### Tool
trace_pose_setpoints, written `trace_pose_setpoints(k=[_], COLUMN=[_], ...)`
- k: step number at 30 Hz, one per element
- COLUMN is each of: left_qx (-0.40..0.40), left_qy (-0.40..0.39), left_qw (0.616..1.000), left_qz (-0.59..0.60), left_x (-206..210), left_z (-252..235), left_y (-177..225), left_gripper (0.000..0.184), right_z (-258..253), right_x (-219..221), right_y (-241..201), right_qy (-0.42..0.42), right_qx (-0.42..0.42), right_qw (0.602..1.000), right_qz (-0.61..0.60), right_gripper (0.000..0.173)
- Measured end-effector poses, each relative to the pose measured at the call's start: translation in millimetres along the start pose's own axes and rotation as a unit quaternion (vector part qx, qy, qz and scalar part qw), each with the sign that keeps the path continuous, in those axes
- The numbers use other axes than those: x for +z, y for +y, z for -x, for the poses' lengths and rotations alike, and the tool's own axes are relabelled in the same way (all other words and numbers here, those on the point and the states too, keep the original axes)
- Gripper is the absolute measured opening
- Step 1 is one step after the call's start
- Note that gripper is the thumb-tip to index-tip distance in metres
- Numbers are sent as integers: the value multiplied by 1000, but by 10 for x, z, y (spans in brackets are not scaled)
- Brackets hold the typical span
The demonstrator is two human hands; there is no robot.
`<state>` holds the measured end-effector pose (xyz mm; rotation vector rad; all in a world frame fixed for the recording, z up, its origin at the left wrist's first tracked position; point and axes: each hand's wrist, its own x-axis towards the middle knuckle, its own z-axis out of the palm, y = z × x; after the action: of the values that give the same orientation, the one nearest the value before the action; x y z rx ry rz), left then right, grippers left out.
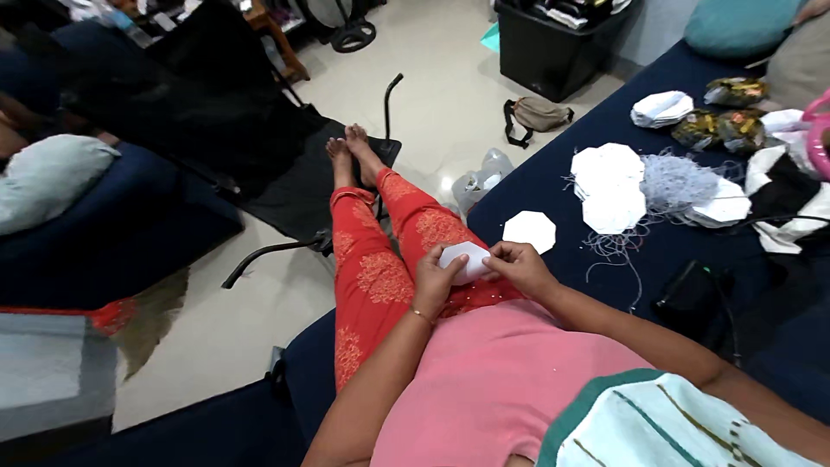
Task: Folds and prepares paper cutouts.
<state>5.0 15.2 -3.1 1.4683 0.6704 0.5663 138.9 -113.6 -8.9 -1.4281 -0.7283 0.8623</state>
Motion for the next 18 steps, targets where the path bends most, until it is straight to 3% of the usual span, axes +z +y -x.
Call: trace_pose_setpoints(k=[7, 11, 13, 18], left_qx=[22, 13, -9, -26], left_qy=[-12, -6, 3, 7], left_qw=[1000, 999, 999, 999], left_qz=[-15, -37, -44, -41], left_x=[-30, -80, -97, -99], left_z=[-9, -26, -34, -36], left_y=[-24, -40, -17, 2], left_gripper=[15, 15, 20, 26], right_z=[-16, -36, -76, -114], right_x=[-95, -288, -553, -1551], right_y=[16, 54, 52, -28], right_qy=[-31, -23, -25, -14], right_qx=[-29, -59, -19, 187], right_qw=[998, 979, 950, 844], right_qz=[45, 192, 312, 502], right_gripper=[13, 21, 24, 17])
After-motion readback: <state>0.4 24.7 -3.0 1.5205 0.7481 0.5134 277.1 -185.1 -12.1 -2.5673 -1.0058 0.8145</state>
